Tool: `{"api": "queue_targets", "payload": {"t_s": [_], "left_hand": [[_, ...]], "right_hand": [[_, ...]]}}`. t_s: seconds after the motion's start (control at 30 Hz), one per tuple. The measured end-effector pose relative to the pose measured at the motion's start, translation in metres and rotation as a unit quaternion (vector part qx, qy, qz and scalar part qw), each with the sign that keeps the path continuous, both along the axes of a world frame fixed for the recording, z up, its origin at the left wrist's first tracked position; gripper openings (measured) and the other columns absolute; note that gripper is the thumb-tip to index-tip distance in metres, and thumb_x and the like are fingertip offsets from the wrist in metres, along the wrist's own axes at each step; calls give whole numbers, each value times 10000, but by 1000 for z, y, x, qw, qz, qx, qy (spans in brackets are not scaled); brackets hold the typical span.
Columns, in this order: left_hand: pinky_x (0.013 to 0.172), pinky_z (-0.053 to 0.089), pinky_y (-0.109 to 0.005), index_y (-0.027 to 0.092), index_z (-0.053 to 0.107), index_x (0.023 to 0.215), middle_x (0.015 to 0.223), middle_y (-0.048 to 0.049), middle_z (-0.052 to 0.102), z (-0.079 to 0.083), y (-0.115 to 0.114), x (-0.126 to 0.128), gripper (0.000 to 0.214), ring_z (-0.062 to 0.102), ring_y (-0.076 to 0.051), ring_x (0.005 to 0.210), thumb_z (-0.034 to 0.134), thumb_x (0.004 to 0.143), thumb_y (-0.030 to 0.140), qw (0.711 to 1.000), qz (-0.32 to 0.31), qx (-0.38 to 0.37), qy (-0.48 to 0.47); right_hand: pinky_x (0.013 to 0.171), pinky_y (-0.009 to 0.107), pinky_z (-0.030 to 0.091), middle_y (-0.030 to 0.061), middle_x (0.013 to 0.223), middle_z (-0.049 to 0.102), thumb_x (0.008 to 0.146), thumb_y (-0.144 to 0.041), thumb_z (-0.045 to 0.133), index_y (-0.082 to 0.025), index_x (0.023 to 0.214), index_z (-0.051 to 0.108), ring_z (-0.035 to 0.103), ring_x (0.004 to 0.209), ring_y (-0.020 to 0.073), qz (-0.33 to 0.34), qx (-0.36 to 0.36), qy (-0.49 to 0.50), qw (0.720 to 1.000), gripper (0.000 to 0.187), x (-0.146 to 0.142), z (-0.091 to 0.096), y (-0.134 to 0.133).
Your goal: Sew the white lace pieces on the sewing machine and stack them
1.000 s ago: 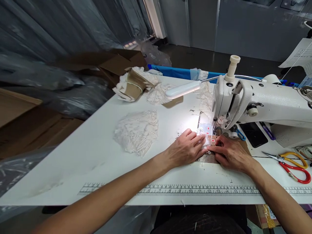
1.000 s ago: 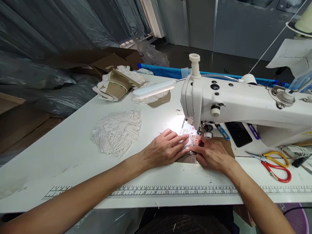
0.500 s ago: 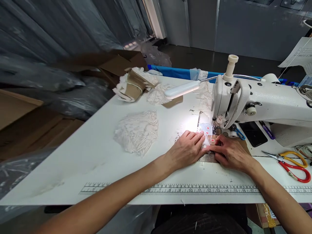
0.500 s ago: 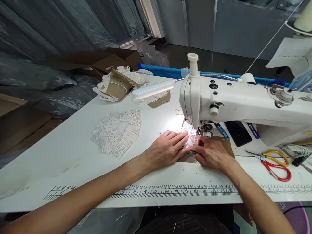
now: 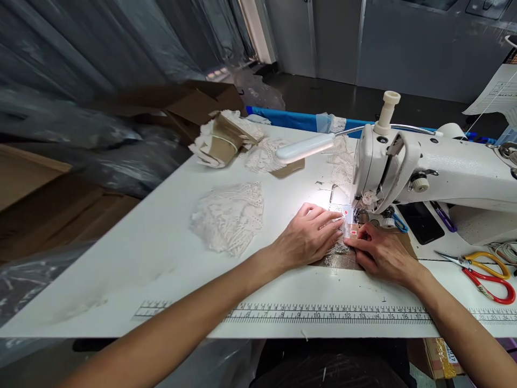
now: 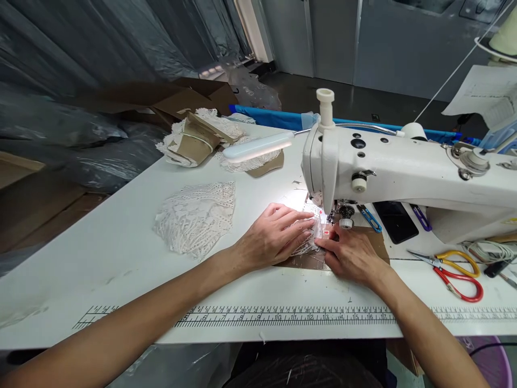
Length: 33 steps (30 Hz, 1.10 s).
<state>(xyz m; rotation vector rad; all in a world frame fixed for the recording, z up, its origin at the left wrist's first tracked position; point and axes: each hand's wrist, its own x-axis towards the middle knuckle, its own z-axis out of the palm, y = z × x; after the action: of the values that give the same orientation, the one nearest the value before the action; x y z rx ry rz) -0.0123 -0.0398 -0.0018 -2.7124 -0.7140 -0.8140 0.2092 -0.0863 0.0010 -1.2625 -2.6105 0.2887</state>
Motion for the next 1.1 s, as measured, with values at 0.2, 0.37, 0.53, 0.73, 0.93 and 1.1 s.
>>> {"api": "queue_targets", "payload": {"t_s": [0.2,0.37,0.53,0.73,0.93,1.1], "left_hand": [[774,400,-389,140,605,1082,1126,-92,703,-5,1,-1,267,610,-213,816,384,1016,274,999,-28,1,37],[746,396,-380,145,617,1086,1168,-95,690,-8,1,-1,294,612,-216,836,370,1030,295,998,-13,-9,58],[705,398,-359,151,628,1099,1185,-84,688,-5,-1,1,302,613,-214,858,366,1038,290,998,-11,-3,62],[710,393,-378,153,635,1125,1185,-87,686,-6,0,1,316,597,-217,851,357,1033,270,998,-5,-19,65],[751,377,-392,181,666,1057,1084,-71,703,3,9,7,366,565,-194,787,312,1037,269,993,-1,-38,110],[752,375,-378,189,673,1010,1060,-55,700,4,10,10,340,557,-180,779,340,1035,256,994,5,-30,109]], "right_hand": [[650,295,440,95,1018,598,875,-168,461,-242,1186,673,540,765,172,2,11,-2,1000,384,-1,0,-1],[646,300,449,111,1052,581,888,-176,468,-215,1186,657,551,783,185,-3,-3,-41,999,355,-3,5,-3],[685,319,484,126,1091,565,914,-175,489,-216,1242,603,571,870,223,-1,-15,-91,996,349,-7,12,-6],[683,311,505,129,1103,570,950,-181,489,-214,1260,580,582,870,220,-12,-33,-133,990,324,-11,14,-6],[706,310,510,118,1121,581,917,-155,514,-214,1235,600,596,878,218,-34,-50,-120,991,335,-9,13,-5],[708,290,508,99,1067,615,909,-160,517,-216,1223,633,604,841,193,-30,-27,-54,998,339,0,8,-2]]}}
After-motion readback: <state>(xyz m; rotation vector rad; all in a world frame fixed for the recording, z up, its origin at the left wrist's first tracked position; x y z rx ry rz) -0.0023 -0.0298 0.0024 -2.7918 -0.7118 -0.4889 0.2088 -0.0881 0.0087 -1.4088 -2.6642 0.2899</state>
